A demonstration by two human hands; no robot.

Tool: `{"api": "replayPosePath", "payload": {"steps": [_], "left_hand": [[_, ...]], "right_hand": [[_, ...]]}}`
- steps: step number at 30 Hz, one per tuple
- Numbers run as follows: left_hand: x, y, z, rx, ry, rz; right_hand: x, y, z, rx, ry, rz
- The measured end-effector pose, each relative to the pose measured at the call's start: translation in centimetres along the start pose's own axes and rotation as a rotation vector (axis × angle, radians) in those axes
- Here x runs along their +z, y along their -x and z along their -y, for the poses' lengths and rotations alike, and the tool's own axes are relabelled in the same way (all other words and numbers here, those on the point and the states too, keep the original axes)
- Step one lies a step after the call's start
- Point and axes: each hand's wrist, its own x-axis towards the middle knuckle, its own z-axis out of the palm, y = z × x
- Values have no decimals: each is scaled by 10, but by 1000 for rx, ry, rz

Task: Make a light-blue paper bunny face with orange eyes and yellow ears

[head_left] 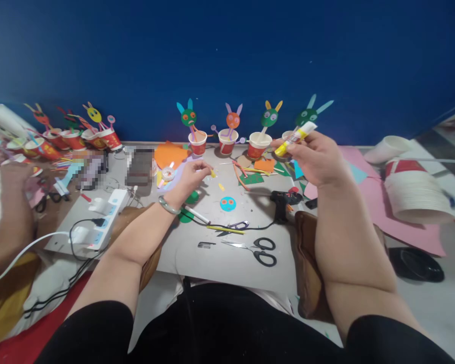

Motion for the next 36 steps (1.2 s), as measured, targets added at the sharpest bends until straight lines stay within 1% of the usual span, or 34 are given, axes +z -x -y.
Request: {"api": "replayPosePath", "payload": {"steps": [2,4,5,6,8,10,12,16,20,22,24,25,27,28,29,30,31,32,34,36], "left_hand": [[0,0,1,0,-34,5],[1,0,2,0,-74,11],[1,0,3,1,-92,18],[1,1,3,3,-109,24],[1,2,4,8,-141,37],[2,3,3,13,-171,46],[2,5,1,17,-201,54],[2,9,-4,29,-267,72],[4,11,-7,35,-332,84],[6,11,-7,33,-361,92],[8,10,-5,37,-385,104],[10,10,-4,40,-395,111],[13,11,-3,47,-413,126],[14,11,-2,51,-420,134],[16,12,-2,54,-428,140],[17,13,-2,55,-434,145],[19,15,-1,57,-443,149],[20,16,-1,62,-457,154],[22,19,-2,92,-500,169],[23,22,-3,142,-544,194]], "right_hand": [[-17,-9,-8,58,233,-58],[-34,-17,-18,151,593,-98],[-41,-20,-22,196,746,-88],[-48,-22,-26,234,826,-65],[-57,-24,-32,294,954,49],[-61,-25,-37,326,1054,159],[-62,-26,-41,345,1113,205],[-61,-31,-53,382,1145,173],[-64,-38,-65,371,1186,115],[-66,-39,-65,358,1197,112],[-66,-38,-60,341,1212,99],[-64,-36,-55,320,1220,78],[-53,-28,-42,231,1226,-16],[-44,-22,-36,149,1203,-56],[-33,-16,-30,50,1141,-64],[-20,-10,-26,-35,1051,-30],[-6,-4,-24,-74,945,17],[8,2,-24,-77,855,100],[33,10,-32,-42,766,292],[52,14,-46,-49,749,408]]}}
